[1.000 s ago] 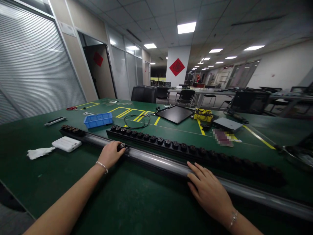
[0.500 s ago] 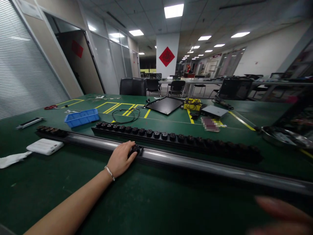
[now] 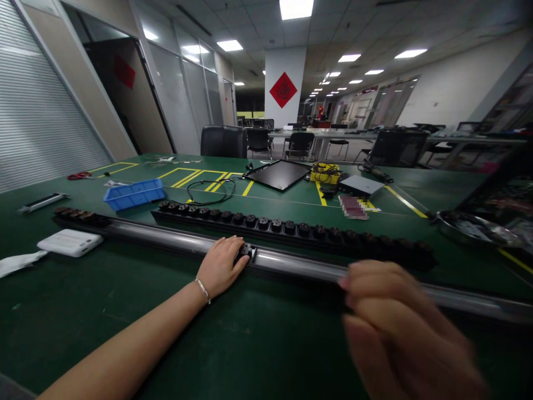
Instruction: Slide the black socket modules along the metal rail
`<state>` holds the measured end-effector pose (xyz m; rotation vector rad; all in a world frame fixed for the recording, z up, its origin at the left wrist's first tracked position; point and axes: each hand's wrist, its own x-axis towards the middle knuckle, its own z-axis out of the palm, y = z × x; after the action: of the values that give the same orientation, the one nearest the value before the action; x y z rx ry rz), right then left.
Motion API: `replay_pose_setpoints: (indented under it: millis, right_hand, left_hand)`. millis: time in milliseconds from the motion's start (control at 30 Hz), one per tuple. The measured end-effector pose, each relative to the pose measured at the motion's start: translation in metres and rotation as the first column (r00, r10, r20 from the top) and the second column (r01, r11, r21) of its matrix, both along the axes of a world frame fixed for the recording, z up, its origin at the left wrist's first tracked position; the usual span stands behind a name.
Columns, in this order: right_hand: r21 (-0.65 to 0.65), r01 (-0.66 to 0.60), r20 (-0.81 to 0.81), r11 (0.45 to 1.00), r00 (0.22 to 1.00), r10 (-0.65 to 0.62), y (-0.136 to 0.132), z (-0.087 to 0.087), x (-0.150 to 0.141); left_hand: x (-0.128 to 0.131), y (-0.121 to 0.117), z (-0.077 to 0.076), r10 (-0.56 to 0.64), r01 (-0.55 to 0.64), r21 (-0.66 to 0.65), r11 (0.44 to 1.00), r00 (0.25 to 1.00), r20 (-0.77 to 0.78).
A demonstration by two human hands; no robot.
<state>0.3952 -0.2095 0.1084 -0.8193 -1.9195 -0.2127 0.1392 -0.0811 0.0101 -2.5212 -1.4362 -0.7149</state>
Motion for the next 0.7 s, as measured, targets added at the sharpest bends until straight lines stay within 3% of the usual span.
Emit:
replay_pose_setpoints:
  millis: [67, 167, 300, 500, 700]
  right_hand:
    - [-0.069, 0.014, 0.007, 0.998, 1.0, -0.014, 0.024, -0.015, -0.015]
    - [-0.229, 0.117, 0.095, 0.966, 0.991, -0.097, 0.059, -0.052, -0.025]
    - [-0.305, 0.204, 0.18, 0.93, 0.972, -0.155, 0.079, -0.085, -0.027]
    - [-0.331, 0.235, 0.304, 0.914, 0.943, -0.132, 0.081, -0.088, -0.038]
    - [-0.309, 0.251, 0.317, 0.917, 0.937, -0.15, 0.083, -0.092, -0.039]
  left_hand:
    - [0.017, -0.003, 0.003, -0.053, 0.054, -0.025, 0.998, 0.999, 0.011]
    - [0.036, -0.008, 0.008, -0.132, 0.132, -0.058, 0.99, 0.991, 0.002]
    - [0.044, -0.011, 0.013, -0.158, 0.156, -0.065, 0.986, 0.987, -0.035]
    - [0.041, -0.011, 0.011, -0.153, 0.147, -0.071, 0.987, 0.984, -0.092]
    - [0.043, -0.011, 0.007, -0.146, 0.14, -0.071, 0.988, 0.985, -0.088]
